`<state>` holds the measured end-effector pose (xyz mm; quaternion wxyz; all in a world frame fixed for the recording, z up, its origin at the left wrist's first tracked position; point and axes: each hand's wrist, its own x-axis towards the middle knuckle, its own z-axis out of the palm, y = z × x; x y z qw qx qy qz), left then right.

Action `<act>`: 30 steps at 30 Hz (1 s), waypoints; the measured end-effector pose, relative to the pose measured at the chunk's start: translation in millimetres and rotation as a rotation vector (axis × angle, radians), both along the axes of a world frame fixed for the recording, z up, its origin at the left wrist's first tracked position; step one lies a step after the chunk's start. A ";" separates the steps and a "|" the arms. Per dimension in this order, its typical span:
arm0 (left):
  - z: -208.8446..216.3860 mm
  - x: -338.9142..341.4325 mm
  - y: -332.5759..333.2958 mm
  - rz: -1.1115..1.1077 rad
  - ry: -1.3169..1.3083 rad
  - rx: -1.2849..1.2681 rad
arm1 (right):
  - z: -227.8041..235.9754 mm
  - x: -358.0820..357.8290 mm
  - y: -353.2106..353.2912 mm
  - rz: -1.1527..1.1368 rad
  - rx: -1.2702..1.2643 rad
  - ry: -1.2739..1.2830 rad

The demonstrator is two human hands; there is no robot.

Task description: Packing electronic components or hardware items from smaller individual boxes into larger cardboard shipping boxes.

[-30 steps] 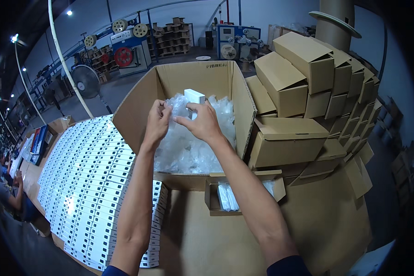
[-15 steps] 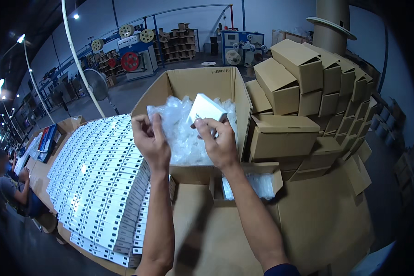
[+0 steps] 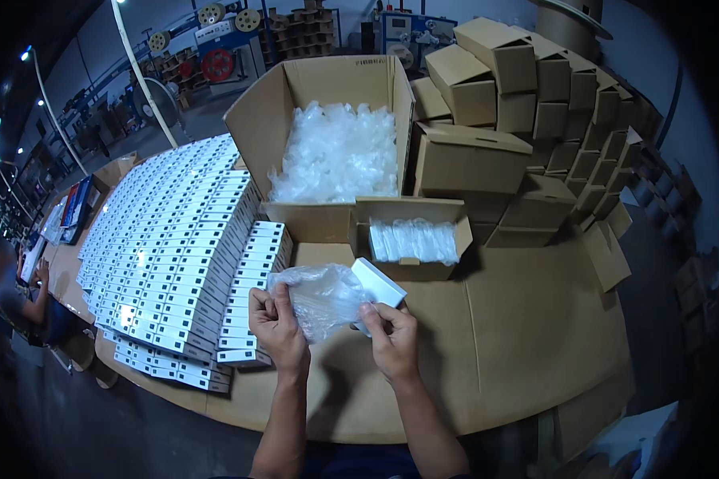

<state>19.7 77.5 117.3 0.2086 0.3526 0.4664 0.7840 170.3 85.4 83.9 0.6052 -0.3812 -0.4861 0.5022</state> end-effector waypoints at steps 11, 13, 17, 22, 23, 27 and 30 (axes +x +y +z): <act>-33.8 -25.4 -42.1 -0.324 0.063 -0.236 | -14.0 19.7 -32.0 0.000 -0.054 -0.210; -35.1 -29.9 -35.9 -0.367 0.026 -0.112 | -13.0 32.0 -32.8 0.038 -0.081 -0.200; -42.5 -27.5 -42.3 -0.467 -0.350 0.031 | -35.2 23.6 -49.3 -0.128 -0.214 -0.042; -66.0 7.2 -73.4 -0.516 -0.297 -0.373 | -43.5 -13.7 -71.3 -0.292 -0.192 0.048; -64.3 11.6 -72.1 -0.437 -0.251 -0.429 | -46.2 -14.0 -75.1 -0.288 -0.197 0.047; -55.7 11.0 -55.8 -0.180 -0.096 -0.291 | -59.9 3.1 -71.7 -0.046 -0.210 0.131; -53.5 -5.0 -57.6 -0.356 0.294 -0.290 | -38.2 10.1 -64.1 0.148 -0.150 -0.076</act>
